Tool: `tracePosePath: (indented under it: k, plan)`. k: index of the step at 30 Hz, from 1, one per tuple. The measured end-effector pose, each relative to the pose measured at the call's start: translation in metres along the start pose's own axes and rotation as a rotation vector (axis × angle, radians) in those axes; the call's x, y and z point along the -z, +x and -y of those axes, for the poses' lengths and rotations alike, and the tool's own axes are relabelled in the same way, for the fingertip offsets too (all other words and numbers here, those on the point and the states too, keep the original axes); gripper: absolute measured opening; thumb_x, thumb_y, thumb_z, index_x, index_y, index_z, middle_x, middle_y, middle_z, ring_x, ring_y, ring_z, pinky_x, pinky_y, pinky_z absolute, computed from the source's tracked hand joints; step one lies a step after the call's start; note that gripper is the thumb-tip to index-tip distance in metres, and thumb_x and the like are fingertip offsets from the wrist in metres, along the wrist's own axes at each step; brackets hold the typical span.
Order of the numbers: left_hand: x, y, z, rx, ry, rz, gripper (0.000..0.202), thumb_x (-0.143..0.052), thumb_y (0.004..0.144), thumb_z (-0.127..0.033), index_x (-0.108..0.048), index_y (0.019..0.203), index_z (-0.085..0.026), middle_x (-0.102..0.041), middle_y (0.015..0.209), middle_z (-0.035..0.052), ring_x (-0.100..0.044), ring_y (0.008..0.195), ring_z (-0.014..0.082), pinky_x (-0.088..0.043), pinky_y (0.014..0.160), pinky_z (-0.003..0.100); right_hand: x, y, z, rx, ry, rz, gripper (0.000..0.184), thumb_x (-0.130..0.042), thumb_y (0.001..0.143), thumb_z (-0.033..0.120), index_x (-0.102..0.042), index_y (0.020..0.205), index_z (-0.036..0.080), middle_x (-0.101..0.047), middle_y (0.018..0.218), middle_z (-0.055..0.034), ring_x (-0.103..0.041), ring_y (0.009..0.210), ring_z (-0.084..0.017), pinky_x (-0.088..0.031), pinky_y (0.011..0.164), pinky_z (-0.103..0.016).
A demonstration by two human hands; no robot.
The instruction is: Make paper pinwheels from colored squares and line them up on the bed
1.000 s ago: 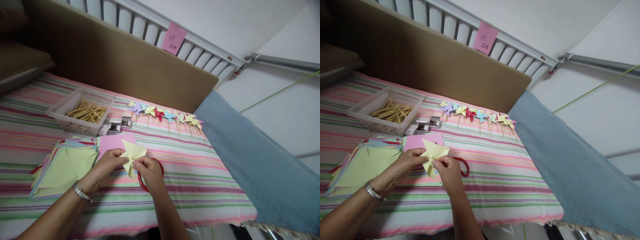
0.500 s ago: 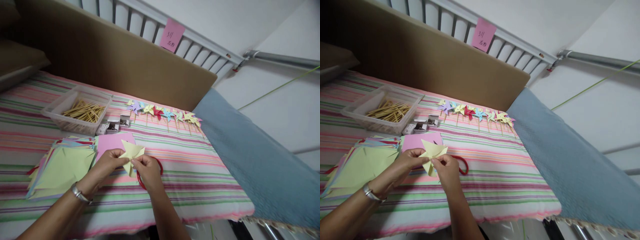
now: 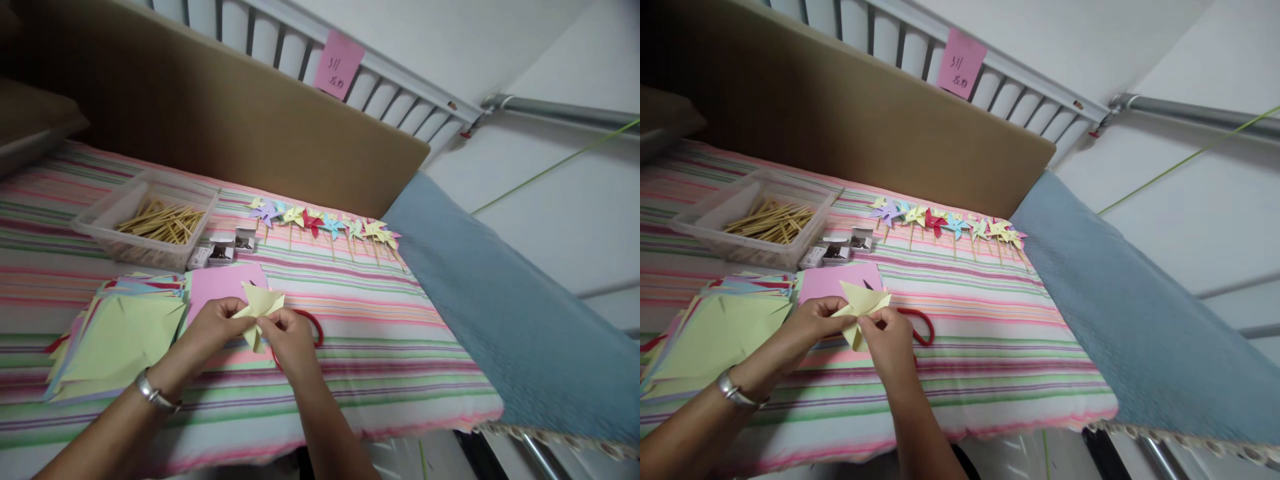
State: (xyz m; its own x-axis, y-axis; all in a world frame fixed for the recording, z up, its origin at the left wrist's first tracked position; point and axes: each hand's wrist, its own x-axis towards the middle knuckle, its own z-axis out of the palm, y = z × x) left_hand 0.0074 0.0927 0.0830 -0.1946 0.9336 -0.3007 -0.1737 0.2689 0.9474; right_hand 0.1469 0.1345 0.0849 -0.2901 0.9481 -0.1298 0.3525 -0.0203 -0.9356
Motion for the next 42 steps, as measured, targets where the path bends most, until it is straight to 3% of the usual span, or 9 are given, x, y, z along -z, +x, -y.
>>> tracePosePath:
  k: [4, 7, 9, 14, 22, 25, 30, 35, 42]
  plan:
    - [0.004, 0.002, -0.001, 0.042, 0.011, 0.014, 0.013, -0.067, 0.06, -0.026, -0.06, 0.061, -0.015, -0.054, 0.054, -0.0037, -0.047, 0.052, 0.0123, -0.034, 0.053, 0.024, 0.01, 0.0, 0.003, 0.036, -0.011, -0.009, 0.012, -0.062, 0.071, 0.03, -0.062, 0.073, 0.018, -0.064, 0.067, -0.0007, -0.059, 0.062, -0.016, -0.046, 0.059, -0.026]
    - [0.006, 0.001, -0.004, 0.069, 0.045, 0.05, 0.011, -0.065, 0.06, -0.024, -0.059, 0.061, -0.015, -0.053, 0.054, -0.0038, -0.046, 0.053, 0.0125, -0.034, 0.055, 0.024, 0.025, 0.001, 0.009, 0.126, -0.035, -0.139, 0.036, -0.066, 0.07, 0.027, -0.06, 0.105, 0.02, -0.067, 0.102, -0.0063, -0.062, 0.093, -0.021, -0.049, 0.079, -0.032]
    - [0.006, 0.0, -0.004, 0.058, 0.08, 0.098, 0.01, -0.064, 0.06, -0.023, -0.057, 0.059, -0.015, -0.051, 0.054, -0.0045, -0.044, 0.053, 0.0117, -0.032, 0.055, 0.024, 0.032, 0.0, 0.012, 0.149, -0.058, -0.084, 0.053, -0.068, 0.067, 0.024, -0.054, 0.119, 0.023, -0.062, 0.115, -0.0074, -0.058, 0.104, -0.023, -0.046, 0.087, -0.034]
    - [-0.001, -0.001, 0.001, 0.018, 0.175, 0.214, 0.013, -0.061, 0.064, -0.022, -0.052, 0.056, -0.017, -0.042, 0.051, -0.0069, -0.036, 0.051, 0.0097, -0.026, 0.052, 0.024, 0.034, -0.003, 0.012, 0.078, -0.038, 0.3, 0.068, -0.06, 0.068, 0.012, -0.044, 0.132, 0.027, -0.065, 0.097, -0.0026, -0.06, 0.067, -0.014, -0.049, 0.058, -0.025]
    - [-0.008, -0.001, 0.007, 0.04, 0.231, 0.254, 0.012, -0.062, 0.066, -0.023, -0.056, 0.058, -0.016, -0.046, 0.051, -0.006, -0.038, 0.049, 0.0097, -0.026, 0.05, 0.024, 0.039, -0.001, 0.009, 0.167, -0.155, 0.418, 0.07, -0.056, 0.066, 0.007, -0.046, 0.132, 0.028, -0.06, 0.075, 0.0022, -0.048, 0.056, -0.01, -0.037, 0.048, -0.019]
    - [-0.007, -0.001, 0.003, 0.015, 0.087, 0.194, 0.008, -0.066, 0.063, -0.02, -0.06, 0.065, -0.015, -0.056, 0.058, -0.0032, -0.049, 0.054, 0.0118, -0.034, 0.054, 0.024, 0.036, 0.002, 0.008, 0.105, -0.048, 0.39, 0.068, -0.057, 0.064, 0.007, -0.049, 0.129, 0.026, -0.058, 0.072, 0.0032, -0.047, 0.054, -0.01, -0.036, 0.046, -0.018]
    - [-0.006, -0.003, -0.006, 0.026, -0.358, 0.0, 0.043, -0.071, 0.069, -0.028, -0.057, 0.11, -0.023, -0.069, 0.089, 0.0028, -0.063, 0.08, 0.019, -0.046, 0.073, 0.031, 0.025, 0.011, 0.005, -0.064, 0.317, 0.207, 0.074, -0.064, 0.059, 0.012, -0.044, 0.131, 0.019, -0.061, 0.07, 0.0035, -0.054, 0.056, -0.012, -0.042, 0.051, -0.022]
    - [-0.012, -0.007, -0.003, 0.056, -0.48, 0.064, 0.021, -0.071, 0.07, -0.029, -0.065, 0.087, -0.018, -0.067, 0.08, 0.0027, -0.061, 0.074, 0.0162, -0.044, 0.07, 0.027, 0.009, 0.014, 0.005, -0.076, 0.541, 0.054, 0.069, -0.067, 0.057, 0.013, -0.046, 0.123, 0.016, -0.068, 0.083, -0.0014, -0.062, 0.067, -0.016, -0.05, 0.059, -0.025]
    - [-0.015, -0.004, 0.004, 0.052, -0.34, 0.065, 0.018, -0.073, 0.067, -0.028, -0.07, 0.079, -0.015, -0.071, 0.079, 0.0042, -0.061, 0.079, 0.0187, -0.044, 0.075, 0.028, -0.009, 0.008, 0.008, -0.08, 0.53, -0.026, 0.064, -0.065, 0.059, 0.013, -0.049, 0.12, 0.017, -0.069, 0.089, -0.0032, -0.066, 0.078, -0.019, -0.052, 0.066, -0.027]
